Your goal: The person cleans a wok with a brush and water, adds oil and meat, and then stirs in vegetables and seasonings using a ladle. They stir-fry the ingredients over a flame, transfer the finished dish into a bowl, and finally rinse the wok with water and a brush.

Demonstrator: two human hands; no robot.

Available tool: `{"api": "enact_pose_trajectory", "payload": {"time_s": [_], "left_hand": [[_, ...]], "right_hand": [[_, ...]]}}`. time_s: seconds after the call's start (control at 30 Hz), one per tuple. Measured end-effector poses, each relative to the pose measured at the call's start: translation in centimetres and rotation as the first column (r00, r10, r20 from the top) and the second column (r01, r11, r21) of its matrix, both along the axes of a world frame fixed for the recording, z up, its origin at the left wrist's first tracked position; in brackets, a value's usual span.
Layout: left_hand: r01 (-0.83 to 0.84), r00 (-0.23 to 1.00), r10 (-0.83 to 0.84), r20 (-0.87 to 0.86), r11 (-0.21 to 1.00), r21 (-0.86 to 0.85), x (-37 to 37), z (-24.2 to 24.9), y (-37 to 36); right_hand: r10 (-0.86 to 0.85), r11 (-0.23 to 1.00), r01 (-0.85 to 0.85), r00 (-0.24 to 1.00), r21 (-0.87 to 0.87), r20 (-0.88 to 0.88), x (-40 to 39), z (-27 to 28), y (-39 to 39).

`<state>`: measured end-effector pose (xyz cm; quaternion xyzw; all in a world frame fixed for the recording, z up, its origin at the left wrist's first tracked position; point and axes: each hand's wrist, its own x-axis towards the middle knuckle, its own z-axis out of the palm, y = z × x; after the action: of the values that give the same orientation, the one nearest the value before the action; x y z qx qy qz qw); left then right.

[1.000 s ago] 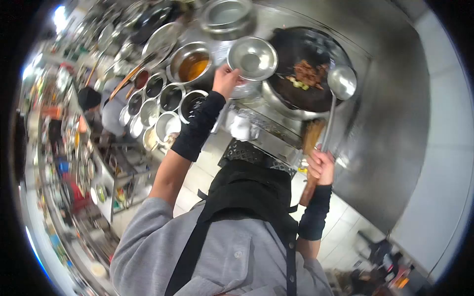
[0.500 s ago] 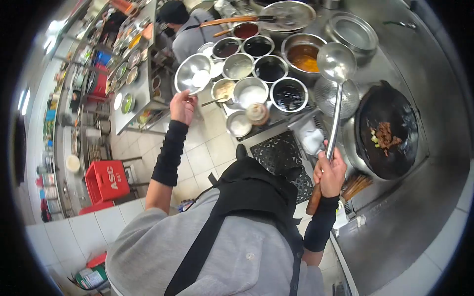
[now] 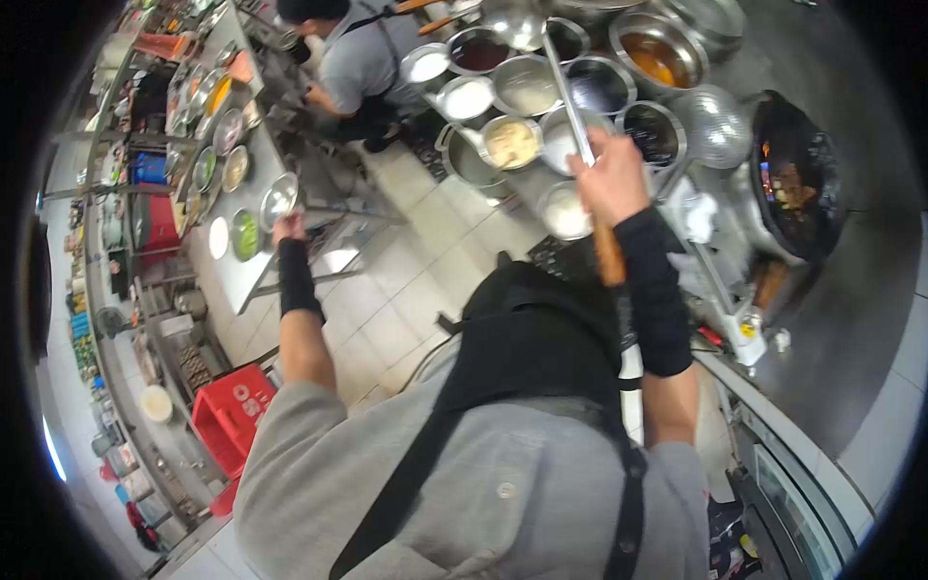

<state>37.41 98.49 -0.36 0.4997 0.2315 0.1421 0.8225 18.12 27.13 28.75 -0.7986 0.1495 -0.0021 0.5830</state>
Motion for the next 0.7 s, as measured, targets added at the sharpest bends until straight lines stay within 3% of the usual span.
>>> {"api": "enact_pose_trajectory", "payload": {"time_s": [0.07,0.17,0.3,0.33,0.4,0.57,0.6,0.67,0.7], "left_hand": [[-0.114,0.993,0.111,-0.042,0.99,-0.085,1.3,1.8,4.3],[-0.232,0.969,0.202,-0.144,0.943,-0.24,4.4,1.1,2.9],[-0.209,0.977,0.21,-0.026,0.936,-0.283,7.1,-2.4,6.7],[-0.16,0.986,0.166,0.021,0.972,-0.174,6.6,-2.9,6.6],[-0.157,0.987,0.138,-0.086,0.943,-0.292,6.4,-3.0,8.1],[-0.472,0.881,0.427,-0.202,0.788,-0.394,4.0,-6.9,17.6],[-0.62,0.781,0.571,-0.254,0.657,-0.43,3.5,-4.0,16.9],[-0.625,0.779,0.549,-0.303,0.638,-0.45,2.4,-4.4,20.2],[-0.609,0.793,0.539,-0.283,0.691,-0.39,1.9,-4.0,20.1]], "right_hand": [[0.036,0.999,-0.037,0.999,-0.034,-0.018,2.7,-1.1,2.6],[0.074,0.985,-0.077,0.997,-0.154,-0.027,5.2,-2.0,5.8],[0.053,0.971,-0.059,0.998,-0.231,-0.033,7.4,-3.1,8.4],[0.053,0.972,-0.059,0.998,-0.226,-0.032,7.9,-3.7,8.7],[0.037,0.978,-0.04,0.999,-0.205,-0.02,8.8,-4.2,9.6],[-0.029,0.974,0.022,0.999,-0.225,-0.027,9.1,-5.4,9.5],[-0.045,0.972,0.032,0.998,-0.233,-0.05,9.2,-4.8,9.6],[-0.045,0.967,0.026,0.996,-0.252,-0.071,9.4,-4.8,9.3],[-0.04,0.966,0.018,0.996,-0.257,-0.078,9.6,-5.0,9.2]]}}
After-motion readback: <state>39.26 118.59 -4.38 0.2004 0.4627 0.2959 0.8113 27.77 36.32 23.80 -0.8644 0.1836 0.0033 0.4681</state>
